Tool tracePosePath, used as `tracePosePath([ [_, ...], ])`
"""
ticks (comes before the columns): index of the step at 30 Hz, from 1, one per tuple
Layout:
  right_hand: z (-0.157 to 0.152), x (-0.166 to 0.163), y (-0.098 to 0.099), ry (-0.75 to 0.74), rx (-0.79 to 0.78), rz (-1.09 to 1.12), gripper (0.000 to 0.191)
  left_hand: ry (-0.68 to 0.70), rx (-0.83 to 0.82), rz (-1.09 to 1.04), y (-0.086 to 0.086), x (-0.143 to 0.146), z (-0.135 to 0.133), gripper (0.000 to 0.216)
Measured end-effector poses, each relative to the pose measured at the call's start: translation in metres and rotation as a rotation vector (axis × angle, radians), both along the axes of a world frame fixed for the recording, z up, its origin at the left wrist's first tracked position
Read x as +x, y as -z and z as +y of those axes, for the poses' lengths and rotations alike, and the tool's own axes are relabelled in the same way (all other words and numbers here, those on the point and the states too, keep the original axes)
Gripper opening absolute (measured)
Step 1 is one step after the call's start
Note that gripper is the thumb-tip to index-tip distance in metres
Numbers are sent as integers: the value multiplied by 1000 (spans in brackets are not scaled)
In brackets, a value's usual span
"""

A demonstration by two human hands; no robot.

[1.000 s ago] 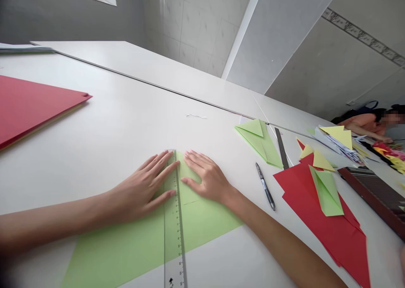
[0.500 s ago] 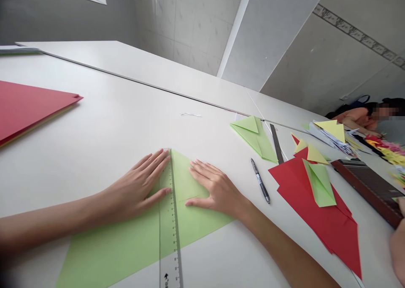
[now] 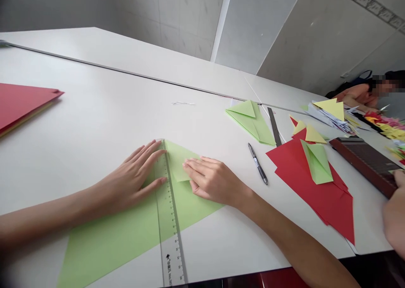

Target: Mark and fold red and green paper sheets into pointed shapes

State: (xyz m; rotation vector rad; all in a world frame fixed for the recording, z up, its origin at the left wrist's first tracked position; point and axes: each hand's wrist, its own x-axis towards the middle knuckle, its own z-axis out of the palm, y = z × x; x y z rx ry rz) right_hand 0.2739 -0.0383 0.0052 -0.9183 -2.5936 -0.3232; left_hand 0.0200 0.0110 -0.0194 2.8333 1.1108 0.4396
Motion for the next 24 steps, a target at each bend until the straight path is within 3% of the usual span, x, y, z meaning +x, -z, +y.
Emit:
tracePosePath([
  [4,3,-1,8,13,-14,5,49,-14,-1,28,-1,0,0,74],
  [11,4,-11,23,121,-202,18,53,-27,17,79,-7,0,-1,78],
  [20,4,-12,27,120,-223,42,53,-36,56,22,-10,4,9,59],
  [24,4,-12,26,117,-221,15,52,-32,69,39,-11,3,12,61],
])
